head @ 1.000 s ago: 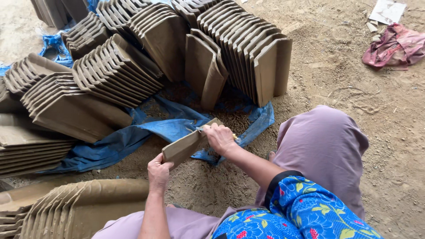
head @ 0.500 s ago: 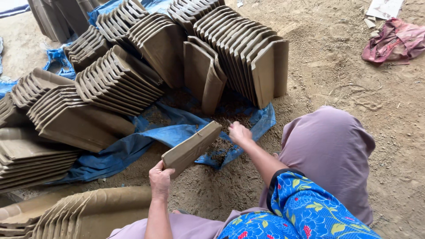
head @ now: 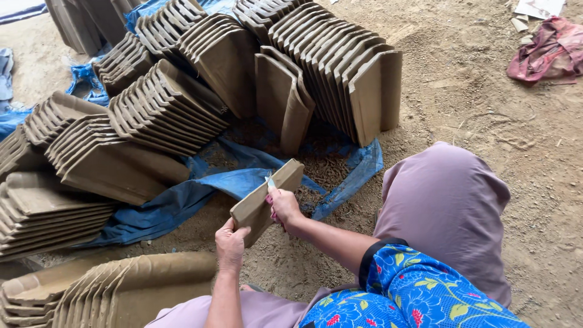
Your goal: The person sits on the ground and uses a knife to trim the edges of rectangular cardboard pieces. They pick up each piece from a stack, scrape the edges to remove excess material, and place the finished piece onto a separate stack.
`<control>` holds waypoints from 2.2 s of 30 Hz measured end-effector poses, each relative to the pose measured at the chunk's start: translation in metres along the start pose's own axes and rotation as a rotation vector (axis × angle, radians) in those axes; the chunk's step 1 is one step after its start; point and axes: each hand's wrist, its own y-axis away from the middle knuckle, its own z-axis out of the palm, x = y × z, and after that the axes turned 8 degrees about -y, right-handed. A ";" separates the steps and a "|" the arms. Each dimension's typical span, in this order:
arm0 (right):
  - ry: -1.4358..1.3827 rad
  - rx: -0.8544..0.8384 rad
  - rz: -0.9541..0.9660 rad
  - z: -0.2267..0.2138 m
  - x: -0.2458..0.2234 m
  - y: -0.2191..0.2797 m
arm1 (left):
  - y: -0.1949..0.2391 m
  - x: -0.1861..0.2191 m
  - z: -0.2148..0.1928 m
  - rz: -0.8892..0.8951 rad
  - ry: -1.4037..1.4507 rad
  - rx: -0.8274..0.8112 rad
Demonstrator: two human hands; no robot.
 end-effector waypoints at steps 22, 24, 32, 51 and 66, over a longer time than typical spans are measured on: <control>1.406 -0.337 -0.845 0.014 -0.011 0.016 | -0.009 -0.017 0.003 -0.020 -0.133 0.109; 1.505 -0.289 -0.877 0.010 -0.011 0.015 | -0.007 -0.018 -0.003 0.004 -0.167 0.116; 1.701 0.102 -0.820 -0.062 0.006 -0.095 | -0.015 -0.028 -0.016 -0.016 -0.075 0.131; 1.342 -0.068 -0.370 -0.083 0.026 -0.119 | -0.039 -0.047 -0.044 -0.255 0.144 0.458; 0.939 0.043 -0.064 -0.066 -0.019 -0.074 | -0.045 -0.066 -0.057 -0.180 0.301 0.393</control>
